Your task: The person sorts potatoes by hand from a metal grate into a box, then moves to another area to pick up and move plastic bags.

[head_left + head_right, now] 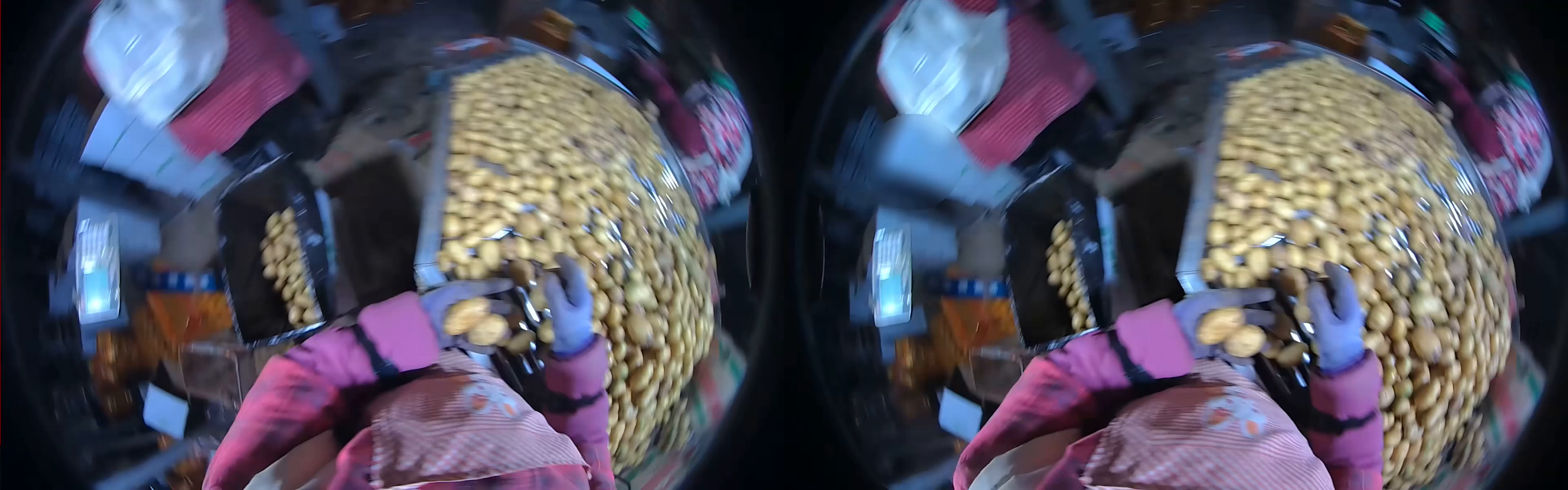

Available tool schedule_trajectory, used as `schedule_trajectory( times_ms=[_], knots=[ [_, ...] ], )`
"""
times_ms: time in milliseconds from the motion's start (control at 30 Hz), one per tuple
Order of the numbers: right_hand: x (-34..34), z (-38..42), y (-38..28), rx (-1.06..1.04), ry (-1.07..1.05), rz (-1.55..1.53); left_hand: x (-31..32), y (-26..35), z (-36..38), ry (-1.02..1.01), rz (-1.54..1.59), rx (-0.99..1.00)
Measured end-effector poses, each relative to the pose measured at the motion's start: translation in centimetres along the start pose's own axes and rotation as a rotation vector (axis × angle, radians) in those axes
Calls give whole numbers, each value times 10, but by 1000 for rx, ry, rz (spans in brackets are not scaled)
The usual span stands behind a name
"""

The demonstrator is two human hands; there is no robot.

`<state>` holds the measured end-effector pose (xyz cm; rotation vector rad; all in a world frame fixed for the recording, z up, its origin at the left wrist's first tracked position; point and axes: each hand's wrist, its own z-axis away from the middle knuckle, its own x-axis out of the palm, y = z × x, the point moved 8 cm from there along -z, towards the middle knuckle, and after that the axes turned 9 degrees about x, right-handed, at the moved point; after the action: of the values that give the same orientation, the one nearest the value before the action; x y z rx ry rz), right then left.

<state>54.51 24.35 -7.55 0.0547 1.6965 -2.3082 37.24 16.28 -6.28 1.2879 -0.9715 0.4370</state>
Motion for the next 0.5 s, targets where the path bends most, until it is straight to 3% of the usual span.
schedule_trajectory(
  times_ms=[33,67,100,133,167,200,233,300,333,400,433,500],
  knots=[
    [27,11,-26,93,-136,-115,-16,9,14,1,-517,252],
    [57,25,-55,-12,-229,99,-33,17,33,140,-1068,458],
    [77,35,-73,-133,-300,307,-27,26,35,164,-1066,480],
    [95,44,-83,-525,-342,578,-27,23,32,139,-433,357],
    [103,45,-82,-536,-376,604,-22,19,32,94,193,223],
    [102,38,-76,-386,-378,453,-35,38,36,86,-111,333],
    [96,33,-65,-226,-370,300,-50,38,53,193,26,264],
    [71,16,-42,-112,-294,386,-72,43,87,326,474,90],
    [62,15,-41,-142,-280,418,-87,63,110,425,281,201],
    [49,18,-28,-116,-260,349,-103,109,147,429,387,370],
    [40,21,-17,-62,-237,249,-147,124,184,739,-133,316],
    [31,26,-5,111,-219,299,-204,149,234,965,-470,349]
  ],
)
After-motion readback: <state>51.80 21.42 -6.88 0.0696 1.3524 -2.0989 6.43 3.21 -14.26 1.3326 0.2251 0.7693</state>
